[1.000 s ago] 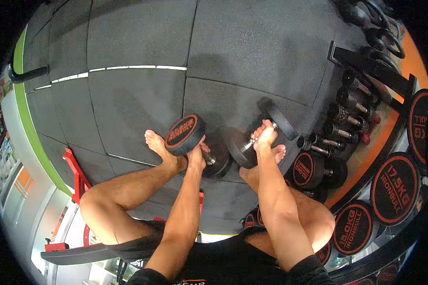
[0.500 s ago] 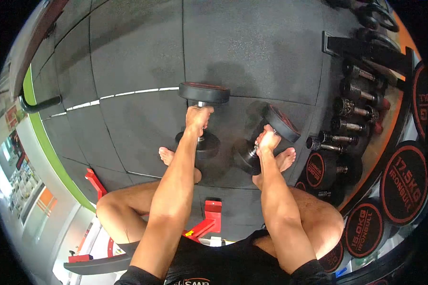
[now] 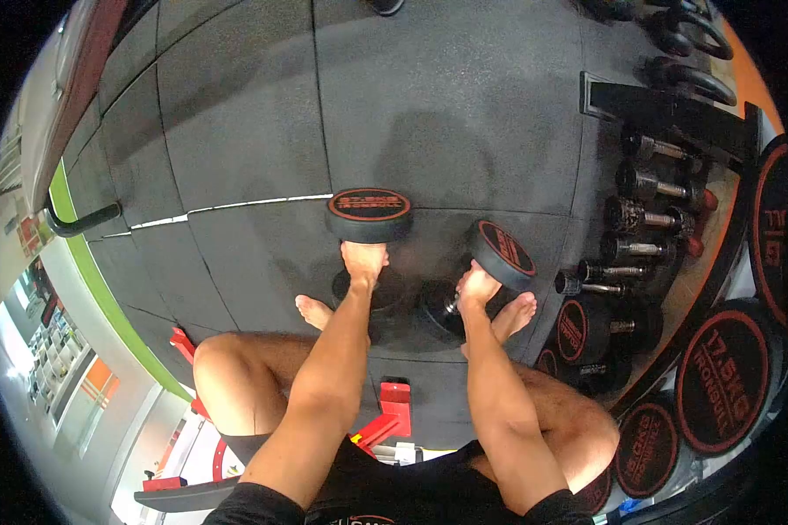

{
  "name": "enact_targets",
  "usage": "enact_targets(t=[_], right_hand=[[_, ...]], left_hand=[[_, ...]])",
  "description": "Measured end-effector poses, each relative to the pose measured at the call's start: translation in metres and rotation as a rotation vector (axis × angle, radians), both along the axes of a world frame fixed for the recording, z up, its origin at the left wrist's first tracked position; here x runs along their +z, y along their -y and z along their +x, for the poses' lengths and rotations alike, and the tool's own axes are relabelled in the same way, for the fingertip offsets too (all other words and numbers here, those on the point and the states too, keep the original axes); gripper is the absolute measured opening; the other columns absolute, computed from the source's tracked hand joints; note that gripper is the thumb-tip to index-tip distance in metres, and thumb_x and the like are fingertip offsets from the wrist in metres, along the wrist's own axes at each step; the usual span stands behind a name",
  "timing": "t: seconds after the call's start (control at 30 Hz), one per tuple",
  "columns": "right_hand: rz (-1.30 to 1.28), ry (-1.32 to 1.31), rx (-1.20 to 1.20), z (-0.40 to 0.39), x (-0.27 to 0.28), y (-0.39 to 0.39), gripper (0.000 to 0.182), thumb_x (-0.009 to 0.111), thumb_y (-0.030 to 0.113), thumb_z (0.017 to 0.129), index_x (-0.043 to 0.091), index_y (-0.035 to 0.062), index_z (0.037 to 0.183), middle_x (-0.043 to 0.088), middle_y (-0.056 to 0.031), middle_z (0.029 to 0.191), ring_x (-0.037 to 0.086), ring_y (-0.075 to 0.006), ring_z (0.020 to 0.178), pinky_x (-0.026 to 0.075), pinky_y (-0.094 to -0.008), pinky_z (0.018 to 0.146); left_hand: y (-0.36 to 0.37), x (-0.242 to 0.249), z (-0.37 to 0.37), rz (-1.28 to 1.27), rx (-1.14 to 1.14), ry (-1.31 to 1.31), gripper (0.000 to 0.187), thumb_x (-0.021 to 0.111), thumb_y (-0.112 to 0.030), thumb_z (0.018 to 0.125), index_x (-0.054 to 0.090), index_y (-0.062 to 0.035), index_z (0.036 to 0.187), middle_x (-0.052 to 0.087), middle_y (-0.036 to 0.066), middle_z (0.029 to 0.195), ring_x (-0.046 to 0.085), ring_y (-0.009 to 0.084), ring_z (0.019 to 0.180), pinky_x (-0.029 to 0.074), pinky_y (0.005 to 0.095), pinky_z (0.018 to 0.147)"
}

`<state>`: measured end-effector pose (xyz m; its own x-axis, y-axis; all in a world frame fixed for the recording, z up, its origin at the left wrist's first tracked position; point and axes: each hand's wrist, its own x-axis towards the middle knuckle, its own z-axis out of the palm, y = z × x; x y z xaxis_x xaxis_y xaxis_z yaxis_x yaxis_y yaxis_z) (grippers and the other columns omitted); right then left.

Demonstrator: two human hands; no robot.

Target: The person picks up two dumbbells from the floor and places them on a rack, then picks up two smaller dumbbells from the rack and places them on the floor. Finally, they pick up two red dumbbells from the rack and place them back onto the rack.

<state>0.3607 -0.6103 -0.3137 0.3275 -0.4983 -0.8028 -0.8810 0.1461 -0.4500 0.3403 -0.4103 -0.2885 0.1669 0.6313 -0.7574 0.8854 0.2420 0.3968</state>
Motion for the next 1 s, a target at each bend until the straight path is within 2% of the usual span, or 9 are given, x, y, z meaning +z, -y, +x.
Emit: enact_targets(t=[0.13,0.3,0.43,0.53,0.7,0.83,0.9,0.97,1.0], right_hand=[[-0.027,-0.045,-0.036,0.006,0.011,-0.01,0.017,0.059,0.006,0.087,0.047,0.0067,0.075,0.042,-0.0027,0.049,0.039,-0.016,0.033,0.031,-0.0311,0.031],[0.071,-0.075,-0.095,-0.013,-0.009,0.003,0.023,0.06,0.011,0.089,0.047,0.0088,0.07,0.043,-0.0033,0.049,0.04,-0.0162,0.033,0.031,-0.0306,0.031],[-0.057,0.059,-0.006,-0.058,-0.074,0.02,0.026,0.06,0.014,0.09,0.046,0.01,0.068,0.043,-0.0026,0.049,0.04,-0.0168,0.034,0.031,-0.0314,0.032],[-0.161,0.132,0.133,-0.054,-0.095,0.021,0.016,0.06,0.016,0.091,0.05,0.005,0.086,0.049,-0.0092,0.075,0.046,-0.0237,0.061,0.035,-0.036,0.054],[-0.259,0.067,0.296,-0.06,-0.073,0.014,0.036,0.059,0.017,0.092,0.058,-0.0053,0.119,0.062,-0.0223,0.121,0.059,-0.0358,0.11,0.045,-0.044,0.094],[-0.115,0.07,0.132,-0.055,-0.074,0.021,0.02,0.06,0.016,0.09,0.058,-0.0012,0.1,0.06,-0.015,0.089,0.058,-0.0275,0.076,0.047,-0.0383,0.069],[0.17,-0.016,-0.025,-0.026,-0.025,0.022,0.018,0.062,0.017,0.089,0.054,0.0058,0.078,0.048,-0.0044,0.054,0.046,-0.0168,0.039,0.038,-0.03,0.037],[0.235,-0.049,-0.066,-0.015,-0.003,0.021,0.013,0.059,0.011,0.088,0.06,0.005,0.077,0.056,-0.0036,0.062,0.057,-0.0169,0.054,0.049,-0.0302,0.051],[0.265,-0.075,-0.043,-0.004,0.013,0.021,0.013,0.057,0.012,0.09,0.063,0.0045,0.081,0.06,-0.004,0.066,0.059,-0.0161,0.061,0.05,-0.0306,0.057]], left_hand=[[-0.005,-0.011,-0.006,0.123,-0.162,-0.143,0.023,0.057,-0.014,0.088,0.061,0.0048,0.076,0.061,0.011,0.056,0.06,0.0225,0.041,0.048,0.0336,0.041],[-0.014,-0.066,-0.053,0.16,-0.422,-0.314,0.038,0.065,-0.028,0.086,0.062,-0.0001,0.112,0.068,0.016,0.115,0.064,0.0317,0.105,0.048,0.0386,0.092],[-0.017,-0.049,-0.055,0.205,-0.746,-0.079,0.022,0.05,-0.017,0.094,0.063,-0.0014,0.104,0.069,0.008,0.097,0.065,0.0273,0.084,0.051,0.0365,0.08],[-0.019,-0.053,-0.039,-0.077,-0.053,0.191,0.018,0.054,-0.017,0.093,0.062,-0.0015,0.093,0.068,0.007,0.076,0.064,0.0214,0.058,0.052,0.0324,0.054],[-0.009,-0.038,-0.032,-0.068,0.078,-0.087,0.022,0.06,-0.019,0.088,0.064,0.0004,0.097,0.067,0.012,0.081,0.065,0.0204,0.062,0.053,0.0333,0.053],[-0.021,0.001,-0.008,-0.521,0.026,-0.02,0.03,0.057,-0.025,0.093,0.064,-0.002,0.111,0.071,0.014,0.094,0.07,0.0233,0.079,0.053,0.0373,0.075],[-0.028,0.009,-0.004,-0.664,-0.027,0.002,0.04,0.057,-0.035,0.096,0.06,-0.0026,0.12,0.072,0.015,0.101,0.07,0.0257,0.092,0.05,0.0381,0.085],[-0.035,0.009,-0.006,-0.796,-0.048,0.042,0.046,0.06,-0.037,0.095,0.058,-0.001,0.123,0.072,0.016,0.103,0.07,0.0259,0.095,0.051,0.0372,0.082],[-0.028,0.022,0.005,-0.737,-0.002,-0.007,0.041,0.062,-0.04,0.094,0.064,-0.0003,0.104,0.071,0.014,0.087,0.07,0.0253,0.084,0.053,0.0372,0.076]])
